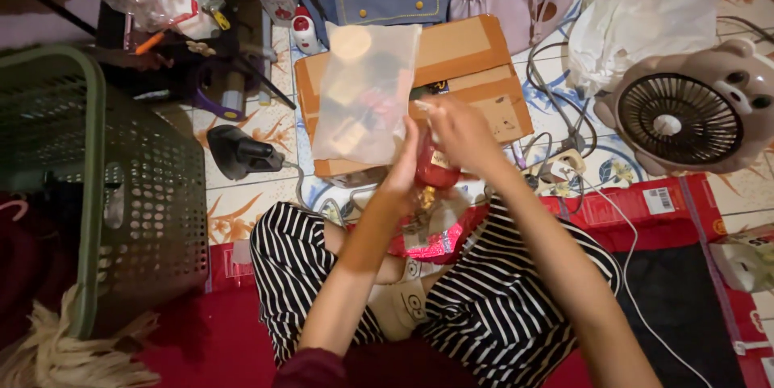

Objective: The person organizes various cosmetic items and bottles by hand on a wooden board while sitting on the floor, wiping some items with a cloth and placing others into a plastic bag.

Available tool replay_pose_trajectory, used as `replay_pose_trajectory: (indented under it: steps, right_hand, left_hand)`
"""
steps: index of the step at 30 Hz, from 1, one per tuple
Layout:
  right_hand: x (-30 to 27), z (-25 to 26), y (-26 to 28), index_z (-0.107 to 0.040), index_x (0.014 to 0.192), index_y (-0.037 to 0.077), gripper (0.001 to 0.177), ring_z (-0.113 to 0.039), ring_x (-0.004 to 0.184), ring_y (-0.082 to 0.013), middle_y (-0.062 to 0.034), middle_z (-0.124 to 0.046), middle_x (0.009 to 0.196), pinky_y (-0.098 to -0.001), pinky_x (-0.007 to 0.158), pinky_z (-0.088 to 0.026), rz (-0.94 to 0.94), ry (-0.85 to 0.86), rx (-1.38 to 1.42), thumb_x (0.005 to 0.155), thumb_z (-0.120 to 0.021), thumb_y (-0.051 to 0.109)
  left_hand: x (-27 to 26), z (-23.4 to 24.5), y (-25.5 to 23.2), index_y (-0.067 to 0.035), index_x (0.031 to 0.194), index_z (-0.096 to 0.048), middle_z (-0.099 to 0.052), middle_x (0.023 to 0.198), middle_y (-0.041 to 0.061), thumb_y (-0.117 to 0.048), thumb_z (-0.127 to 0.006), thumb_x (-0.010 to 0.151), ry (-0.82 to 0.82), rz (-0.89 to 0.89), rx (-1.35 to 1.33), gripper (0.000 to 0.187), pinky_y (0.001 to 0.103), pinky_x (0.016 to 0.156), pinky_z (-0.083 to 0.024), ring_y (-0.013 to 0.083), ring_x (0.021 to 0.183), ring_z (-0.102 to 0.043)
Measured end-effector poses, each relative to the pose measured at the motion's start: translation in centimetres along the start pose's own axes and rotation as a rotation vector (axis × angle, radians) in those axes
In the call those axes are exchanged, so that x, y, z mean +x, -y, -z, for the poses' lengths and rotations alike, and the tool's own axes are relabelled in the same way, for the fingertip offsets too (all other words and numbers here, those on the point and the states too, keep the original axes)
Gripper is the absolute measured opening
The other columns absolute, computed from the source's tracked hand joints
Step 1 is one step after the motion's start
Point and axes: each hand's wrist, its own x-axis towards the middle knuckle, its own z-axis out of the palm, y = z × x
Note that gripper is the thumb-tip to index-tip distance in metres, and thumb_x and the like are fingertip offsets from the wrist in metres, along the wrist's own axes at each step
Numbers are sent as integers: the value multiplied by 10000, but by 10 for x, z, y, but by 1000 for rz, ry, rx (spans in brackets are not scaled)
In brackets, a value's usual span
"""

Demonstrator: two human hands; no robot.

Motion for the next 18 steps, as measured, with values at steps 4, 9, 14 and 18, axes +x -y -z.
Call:
replay_pose_trajectory:
  steps: [4,9,14,18]
  right_hand:
    - [3,27,33,-681,731,94,551,-716,804,-432,-177,-677,635,-512,748,-524,-165,77,-48,1061,-531,510]
    - [2,-7,-10,-652,676,194,573,-709,676,-366,-95,-602,537,-445,604,-527,-187,-295,-297,1054,-563,615]
    - [-38,-15,51,-577,1131,49,270,-570,1113,-435,-218,-569,1114,-519,965,-423,147,-129,-143,1067,-455,281]
    - [-71,-27,75,-454,1540,58,483,-277,1504,-440,-210,-334,1648,-527,1224,-221,299,-56,54,1061,-459,120]
  left_hand:
    - [20,22,15,21,1235,-597,-702,1033,322,-933,-341,828,161,13,-37,1068,377,327,-577,432,700,-742]
    - [26,30,31,-41,1275,-578,-695,1024,154,-840,-616,777,-13,64,2,942,447,508,-636,328,782,-734]
    - [4,18,3,-111,1422,-507,-602,1242,122,-805,-647,742,-203,85,-138,982,416,798,-583,295,1041,-620]
    - [7,13,-7,-159,1324,-598,-679,1140,108,-753,-670,786,-224,35,-301,804,371,768,-596,250,930,-677]
